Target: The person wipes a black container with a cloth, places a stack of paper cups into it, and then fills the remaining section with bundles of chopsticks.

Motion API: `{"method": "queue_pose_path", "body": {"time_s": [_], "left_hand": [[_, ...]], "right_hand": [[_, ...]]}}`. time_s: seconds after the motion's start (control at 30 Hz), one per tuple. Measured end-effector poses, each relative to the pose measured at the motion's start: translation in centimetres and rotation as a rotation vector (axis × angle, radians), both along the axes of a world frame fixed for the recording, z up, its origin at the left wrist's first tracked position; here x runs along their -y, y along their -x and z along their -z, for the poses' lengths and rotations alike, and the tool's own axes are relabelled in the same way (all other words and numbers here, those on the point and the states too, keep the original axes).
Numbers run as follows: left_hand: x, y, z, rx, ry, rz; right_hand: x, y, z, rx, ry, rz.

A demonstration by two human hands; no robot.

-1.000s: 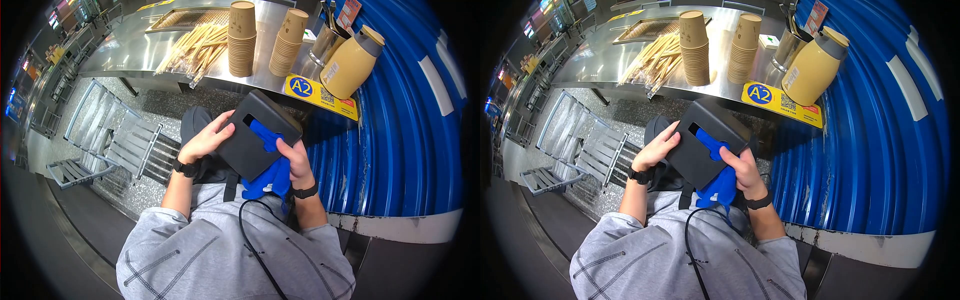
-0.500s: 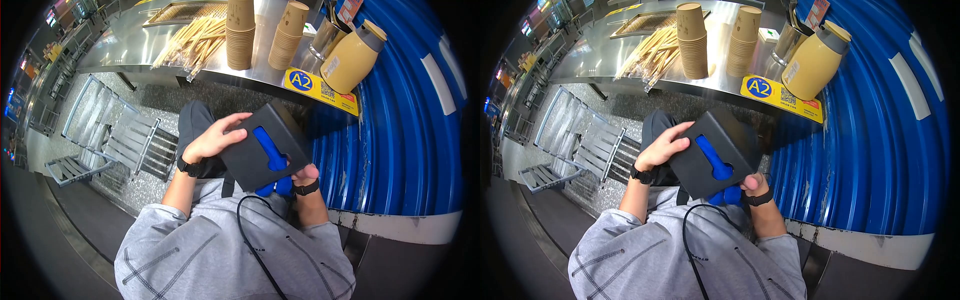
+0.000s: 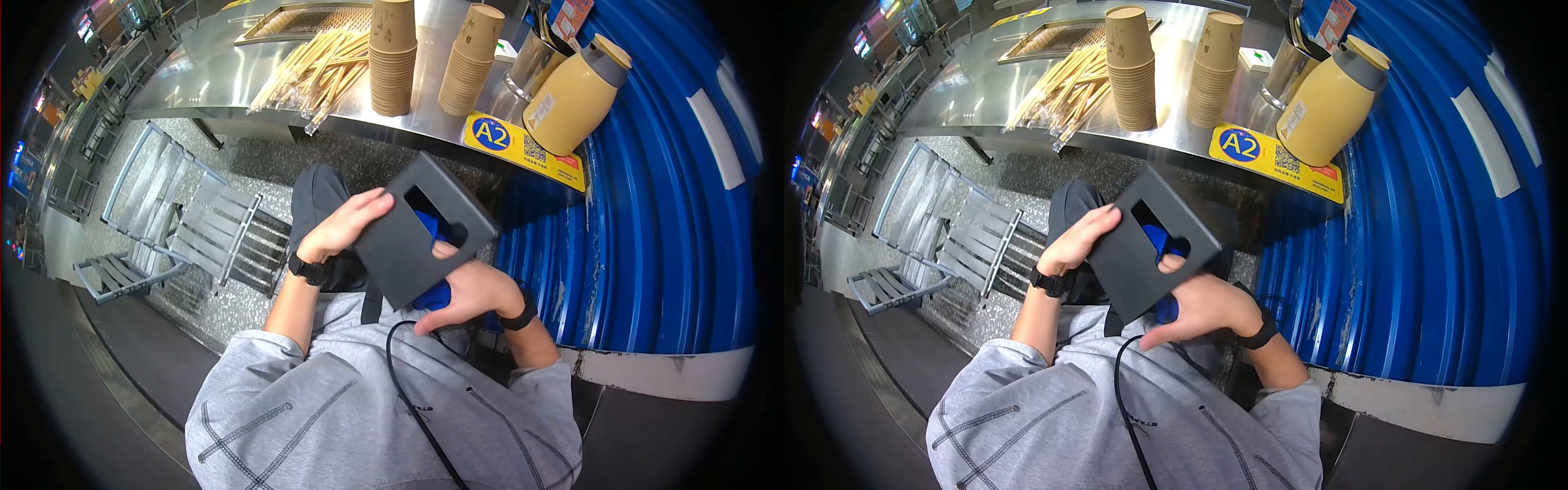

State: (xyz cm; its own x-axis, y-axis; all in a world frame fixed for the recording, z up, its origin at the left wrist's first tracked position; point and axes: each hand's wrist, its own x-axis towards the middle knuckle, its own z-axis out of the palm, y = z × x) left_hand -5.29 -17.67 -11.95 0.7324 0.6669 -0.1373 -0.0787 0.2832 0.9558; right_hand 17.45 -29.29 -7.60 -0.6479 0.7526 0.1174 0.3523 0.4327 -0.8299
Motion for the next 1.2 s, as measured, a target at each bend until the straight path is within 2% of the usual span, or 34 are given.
{"method": "queue_pose_path", "body": {"time_s": [0.07, 0.1, 0.4, 0.47, 0.6, 0.7, 0.73, 0.77, 0.8, 0.83, 0.87, 0.97, 1.07, 1.1, 1.13, 1.2], "left_hand": [[0.2, -0.3, 0.0, -0.066, -0.069, 0.11], [0.2, -0.4, 0.1, -0.058, -0.062, 0.099], [0.6, -0.7, -0.3, 0.087, -0.12, -0.139], [0.7, -0.6, -0.6, 0.101, -0.112, -0.225], [-0.9, 0.7, 0.7, 0.143, -0.011, -0.216], [-0.6, -0.3, 0.8, 0.112, 0.099, -0.226], [-0.2, -0.8, 0.7, 0.136, 0.042, -0.208], [0.4, -0.9, 0.2, 0.056, -0.018, -0.172], [1.0, -0.9, -0.9, -0.025, -0.074, -0.136], [0.1, -0.9, 0.7, -0.053, -0.116, -0.04], [0.2, -0.8, 0.6, -0.05, -0.093, -0.094], [1.3, -0.8, -0.3, 0.008, -0.02, -0.282], [-0.6, 0.1, 1.4, 0.162, 0.063, -0.19], [-0.7, 0.2, 1.6, 0.139, 0.037, -0.19], [-0.8, 0.2, 1.7, 0.156, 0.132, -0.201], [-0.7, 0.3, 1.3, 0.189, 0.324, -0.229]], "right_hand": [[-1.2, 0.3, 0.6, 0.067, -0.204, -0.133], [-1.4, 0.5, 0.3, 0.098, -0.181, -0.129], [-1.5, 1.8, 0.2, -0.021, -0.395, 0.129], [-0.4, 0.7, -0.1, 0.044, -0.311, 0.122], [1.7, 0.0, -0.8, 0.276, -0.159, 0.165], [0.8, 0.6, -1.0, 0.213, -0.317, 0.222], [0.2, 0.6, -0.9, 0.187, -0.376, 0.236], [-0.5, 0.2, -0.4, 0.246, -0.194, 0.159], [-0.9, 0.4, 0.1, 0.166, -0.2, 0.151], [-1.2, 0.9, 0.5, 0.086, -0.205, 0.141], [-1.6, 1.3, 0.6, 0.007, -0.211, 0.13], [-2.0, 0.9, 0.8, 0.066, -0.25, 0.158], [-0.9, 0.1, 0.7, 0.079, -0.297, 0.298], [-0.6, -0.6, 1.4, 0.109, -0.333, 0.363], [-0.3, -1.1, 1.6, 0.14, -0.367, 0.43], [1.0, -1.7, 0.4, -0.111, -0.187, 0.529]]}}
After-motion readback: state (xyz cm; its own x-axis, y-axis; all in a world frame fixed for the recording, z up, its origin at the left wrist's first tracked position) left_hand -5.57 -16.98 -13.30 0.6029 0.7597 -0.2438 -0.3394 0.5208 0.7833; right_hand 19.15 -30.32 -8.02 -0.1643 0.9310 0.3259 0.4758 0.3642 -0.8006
